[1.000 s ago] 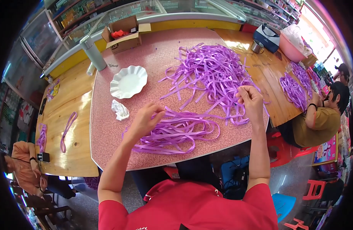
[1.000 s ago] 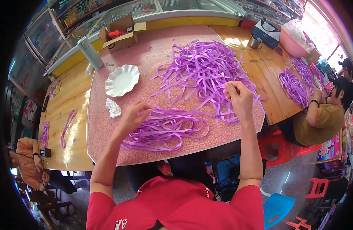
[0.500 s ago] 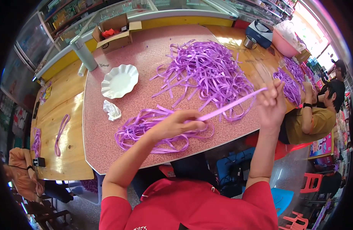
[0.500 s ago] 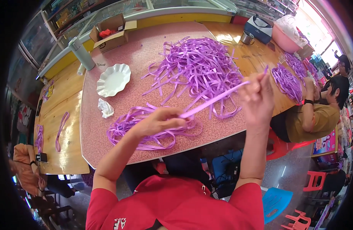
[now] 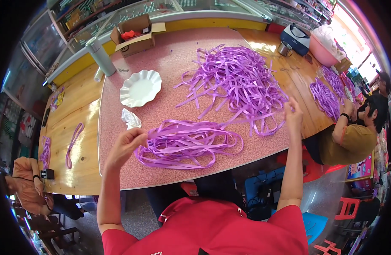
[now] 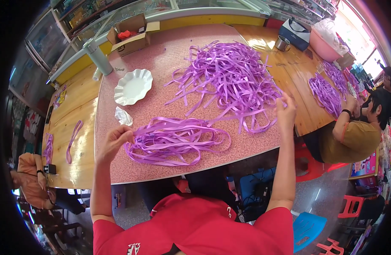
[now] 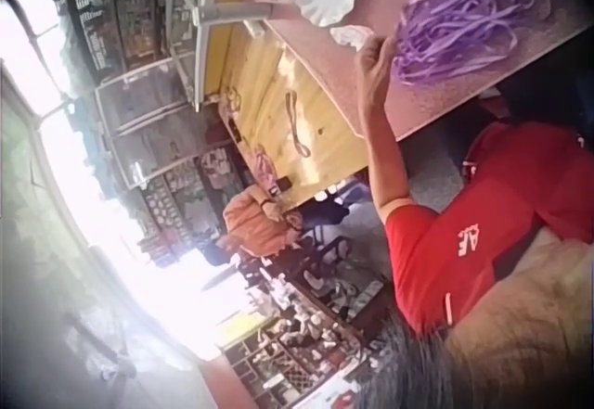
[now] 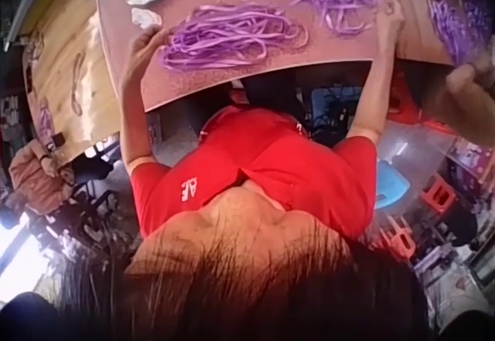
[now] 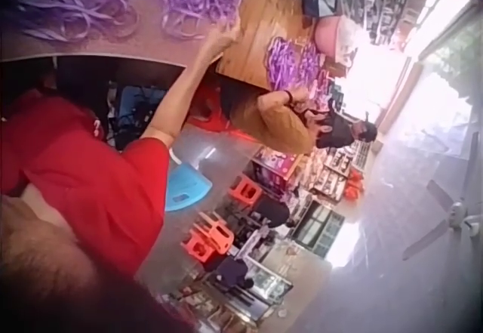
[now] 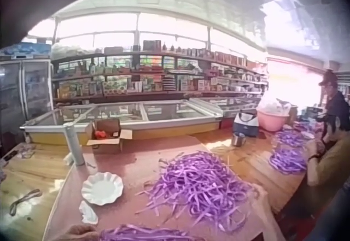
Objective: Untangle and sort long purple plastic strips on a workbench.
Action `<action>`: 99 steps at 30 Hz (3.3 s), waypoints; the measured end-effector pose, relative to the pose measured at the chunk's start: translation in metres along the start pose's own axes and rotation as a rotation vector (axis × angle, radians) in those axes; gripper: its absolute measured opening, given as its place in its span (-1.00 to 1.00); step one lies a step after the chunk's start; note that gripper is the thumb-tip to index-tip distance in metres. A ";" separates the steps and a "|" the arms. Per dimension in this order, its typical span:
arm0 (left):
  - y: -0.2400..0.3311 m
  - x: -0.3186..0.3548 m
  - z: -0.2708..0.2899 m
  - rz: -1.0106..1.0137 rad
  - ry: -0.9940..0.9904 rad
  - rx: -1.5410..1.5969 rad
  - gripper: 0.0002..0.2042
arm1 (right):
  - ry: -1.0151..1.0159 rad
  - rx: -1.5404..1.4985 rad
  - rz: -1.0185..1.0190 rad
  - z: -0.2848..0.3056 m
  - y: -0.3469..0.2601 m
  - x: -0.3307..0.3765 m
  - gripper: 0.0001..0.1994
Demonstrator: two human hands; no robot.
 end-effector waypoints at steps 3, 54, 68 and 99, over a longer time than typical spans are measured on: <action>0.013 -0.009 -0.044 0.053 -0.065 -0.023 -0.79 | 0.003 0.619 0.469 -0.125 -0.099 0.059 -0.58; 0.033 -0.023 -0.124 -0.224 -0.050 0.351 -0.88 | -0.928 -0.046 0.233 -0.278 -0.124 0.158 -0.84; 0.042 -0.016 -0.109 -0.450 0.201 0.423 -0.89 | -0.901 -0.207 -0.009 -0.289 -0.079 0.170 -0.86; 0.017 -0.014 -0.129 -0.185 0.276 0.773 -0.86 | -0.502 0.468 1.151 -0.285 -0.139 0.204 -0.67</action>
Point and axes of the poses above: each hand's wrist, its own x-axis away from the middle knuckle, its own z-axis out of the back of the hand, y = z × x, the point moved 9 cm from there along -x, towards the middle knuckle, and after that the axes turned 13 degrees about -y, right-handed, at the moved point
